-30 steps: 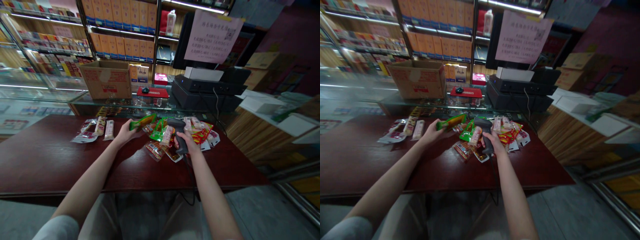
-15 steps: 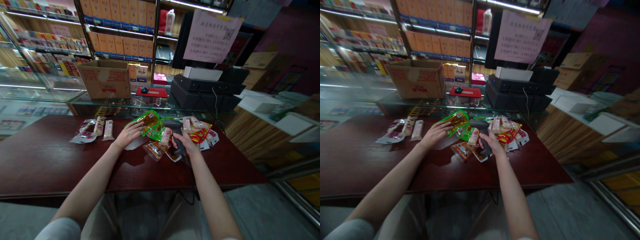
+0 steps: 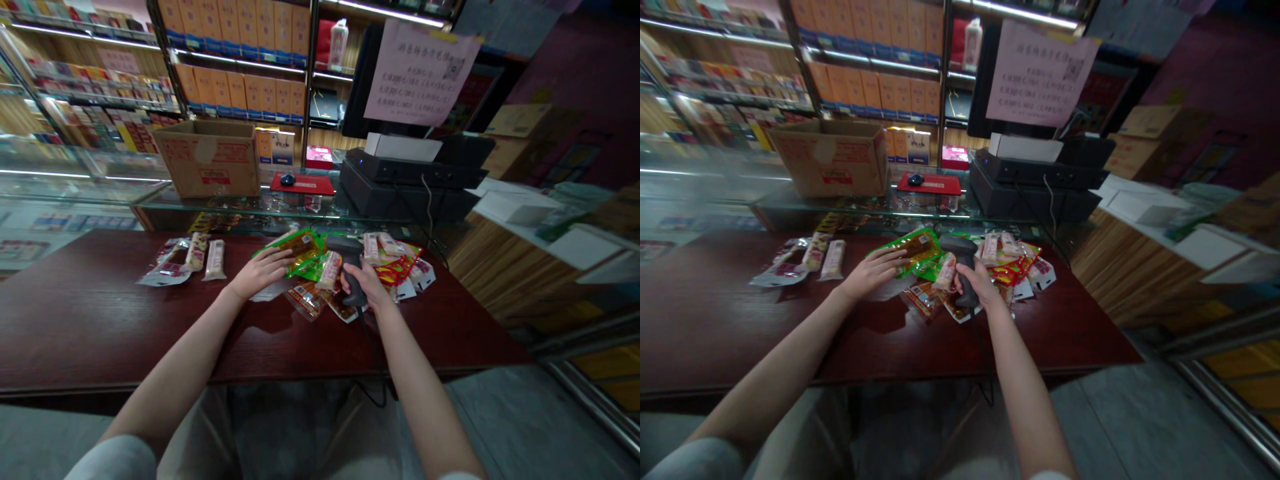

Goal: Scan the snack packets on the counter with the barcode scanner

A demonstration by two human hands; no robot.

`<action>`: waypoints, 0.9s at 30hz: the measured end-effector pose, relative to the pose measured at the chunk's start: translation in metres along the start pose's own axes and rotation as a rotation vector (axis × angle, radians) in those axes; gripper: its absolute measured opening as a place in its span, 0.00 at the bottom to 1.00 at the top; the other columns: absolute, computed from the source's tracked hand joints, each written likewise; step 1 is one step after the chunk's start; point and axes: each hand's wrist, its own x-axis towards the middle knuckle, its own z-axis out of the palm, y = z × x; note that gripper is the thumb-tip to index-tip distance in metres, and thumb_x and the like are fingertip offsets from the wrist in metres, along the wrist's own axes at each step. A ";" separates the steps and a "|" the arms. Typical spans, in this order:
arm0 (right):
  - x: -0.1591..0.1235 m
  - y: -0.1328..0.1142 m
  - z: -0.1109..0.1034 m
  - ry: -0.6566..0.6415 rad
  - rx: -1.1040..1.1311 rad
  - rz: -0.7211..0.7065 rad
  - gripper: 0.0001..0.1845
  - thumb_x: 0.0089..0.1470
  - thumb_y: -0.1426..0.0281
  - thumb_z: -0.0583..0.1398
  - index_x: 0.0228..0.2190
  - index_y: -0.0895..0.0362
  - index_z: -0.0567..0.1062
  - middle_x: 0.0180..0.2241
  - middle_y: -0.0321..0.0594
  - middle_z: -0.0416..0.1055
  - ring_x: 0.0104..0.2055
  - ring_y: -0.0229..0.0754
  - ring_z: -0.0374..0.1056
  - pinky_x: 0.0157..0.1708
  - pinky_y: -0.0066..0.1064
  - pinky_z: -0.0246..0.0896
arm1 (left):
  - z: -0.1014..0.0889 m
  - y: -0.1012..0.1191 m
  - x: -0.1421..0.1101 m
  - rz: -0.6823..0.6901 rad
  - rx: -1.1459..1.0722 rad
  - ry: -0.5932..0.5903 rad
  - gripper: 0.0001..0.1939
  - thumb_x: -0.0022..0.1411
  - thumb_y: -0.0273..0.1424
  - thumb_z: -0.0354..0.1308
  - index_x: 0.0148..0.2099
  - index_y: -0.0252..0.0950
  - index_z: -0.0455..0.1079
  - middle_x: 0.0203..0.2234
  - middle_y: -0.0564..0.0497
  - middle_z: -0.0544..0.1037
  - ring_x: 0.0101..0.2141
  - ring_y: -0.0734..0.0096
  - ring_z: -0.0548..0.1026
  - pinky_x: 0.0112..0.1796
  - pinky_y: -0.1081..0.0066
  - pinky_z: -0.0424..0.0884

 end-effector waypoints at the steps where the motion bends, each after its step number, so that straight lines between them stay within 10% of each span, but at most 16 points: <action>1: 0.000 -0.001 0.000 0.008 0.003 0.001 0.20 0.48 0.57 0.63 0.34 0.53 0.61 0.13 0.26 0.64 0.14 0.33 0.57 0.14 0.23 0.52 | -0.005 -0.002 -0.001 -0.051 0.056 0.021 0.13 0.69 0.30 0.46 0.39 0.40 0.72 0.51 0.47 0.78 0.61 0.64 0.67 0.62 0.53 0.59; 6: -0.001 -0.001 -0.001 0.024 0.011 0.008 0.19 0.48 0.57 0.63 0.34 0.53 0.61 0.14 0.27 0.65 0.14 0.33 0.57 0.14 0.22 0.52 | -0.036 -0.026 -0.022 -0.626 0.469 0.246 0.15 0.65 0.28 0.45 0.48 0.37 0.70 0.50 0.36 0.76 0.58 0.52 0.68 0.57 0.52 0.61; 10: -0.001 -0.001 -0.001 0.023 0.021 0.008 0.19 0.47 0.57 0.64 0.33 0.53 0.61 0.14 0.27 0.65 0.14 0.33 0.57 0.14 0.23 0.53 | -0.046 -0.044 -0.056 -0.894 0.527 -0.043 0.15 0.64 0.31 0.45 0.45 0.35 0.72 0.43 0.32 0.77 0.52 0.44 0.72 0.49 0.47 0.66; 19: -0.002 -0.003 0.000 0.021 0.003 0.032 0.20 0.46 0.58 0.64 0.34 0.53 0.61 0.14 0.27 0.66 0.14 0.33 0.59 0.14 0.22 0.53 | -0.060 -0.063 -0.096 -1.077 0.495 -0.256 0.26 0.59 0.50 0.49 0.42 0.33 0.75 0.49 0.27 0.75 0.55 0.33 0.67 0.54 0.26 0.46; 27: 0.001 0.001 -0.003 0.035 0.003 0.040 0.22 0.46 0.57 0.64 0.35 0.53 0.60 0.14 0.27 0.66 0.14 0.33 0.58 0.14 0.22 0.54 | -0.013 -0.039 -0.001 -0.829 0.373 -0.118 0.27 0.63 0.41 0.49 0.57 0.28 0.64 0.54 0.33 0.72 0.55 0.49 0.70 0.54 0.56 0.64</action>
